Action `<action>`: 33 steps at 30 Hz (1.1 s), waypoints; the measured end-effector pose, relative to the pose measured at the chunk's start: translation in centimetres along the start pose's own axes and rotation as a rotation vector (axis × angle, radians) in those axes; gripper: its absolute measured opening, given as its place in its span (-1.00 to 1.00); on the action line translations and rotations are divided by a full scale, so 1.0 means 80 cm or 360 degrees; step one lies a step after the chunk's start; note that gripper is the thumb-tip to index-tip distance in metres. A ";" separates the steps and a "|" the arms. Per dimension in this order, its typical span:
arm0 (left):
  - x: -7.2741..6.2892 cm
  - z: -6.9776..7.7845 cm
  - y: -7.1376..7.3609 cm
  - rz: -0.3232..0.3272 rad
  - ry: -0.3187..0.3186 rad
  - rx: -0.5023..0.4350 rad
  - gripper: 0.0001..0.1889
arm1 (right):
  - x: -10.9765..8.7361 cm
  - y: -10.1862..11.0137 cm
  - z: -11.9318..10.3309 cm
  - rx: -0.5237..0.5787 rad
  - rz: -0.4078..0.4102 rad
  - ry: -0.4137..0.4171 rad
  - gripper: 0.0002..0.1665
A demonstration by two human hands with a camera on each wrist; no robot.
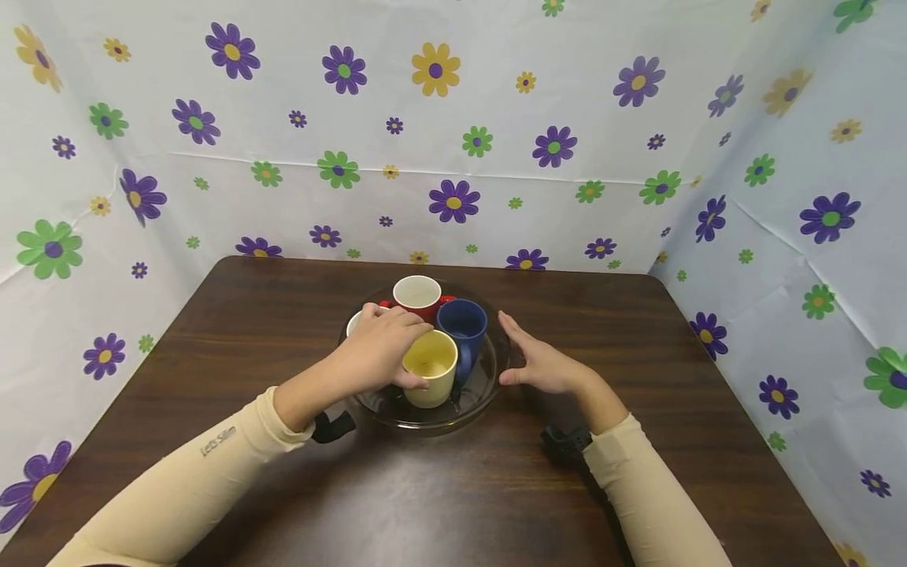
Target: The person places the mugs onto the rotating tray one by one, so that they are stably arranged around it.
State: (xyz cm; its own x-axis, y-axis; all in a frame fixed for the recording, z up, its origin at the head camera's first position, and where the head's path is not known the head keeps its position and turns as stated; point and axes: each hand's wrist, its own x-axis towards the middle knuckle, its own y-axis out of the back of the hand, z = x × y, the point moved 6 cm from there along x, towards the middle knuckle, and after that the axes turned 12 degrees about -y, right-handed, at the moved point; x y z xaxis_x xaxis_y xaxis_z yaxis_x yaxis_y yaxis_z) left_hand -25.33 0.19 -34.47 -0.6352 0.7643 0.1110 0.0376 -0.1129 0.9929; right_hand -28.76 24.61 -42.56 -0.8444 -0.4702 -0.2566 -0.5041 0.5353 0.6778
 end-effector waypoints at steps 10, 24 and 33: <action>0.001 0.001 -0.002 -0.0027 0.0014 0.0033 -0.09 | 0.005 0.007 0.003 0.0010 -0.0054 -0.0014 0.32; -0.025 -0.023 0.012 -0.0059 0.0115 -0.0114 -0.09 | 0.015 0.015 0.004 0.0050 -0.0104 -0.0038 0.31; -0.023 -0.027 0.004 -0.0025 0.0150 -0.0033 -0.23 | 0.014 0.014 0.005 0.0061 -0.0109 -0.0034 0.31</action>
State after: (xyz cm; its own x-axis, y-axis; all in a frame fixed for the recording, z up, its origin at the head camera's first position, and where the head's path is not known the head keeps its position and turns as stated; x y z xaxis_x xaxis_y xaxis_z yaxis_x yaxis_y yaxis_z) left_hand -25.81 -2.58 -34.43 -0.7052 0.7032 0.0901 0.0120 -0.1152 0.9933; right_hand -30.36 24.96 -42.32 -0.8111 -0.4919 -0.3165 -0.5671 0.5289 0.6314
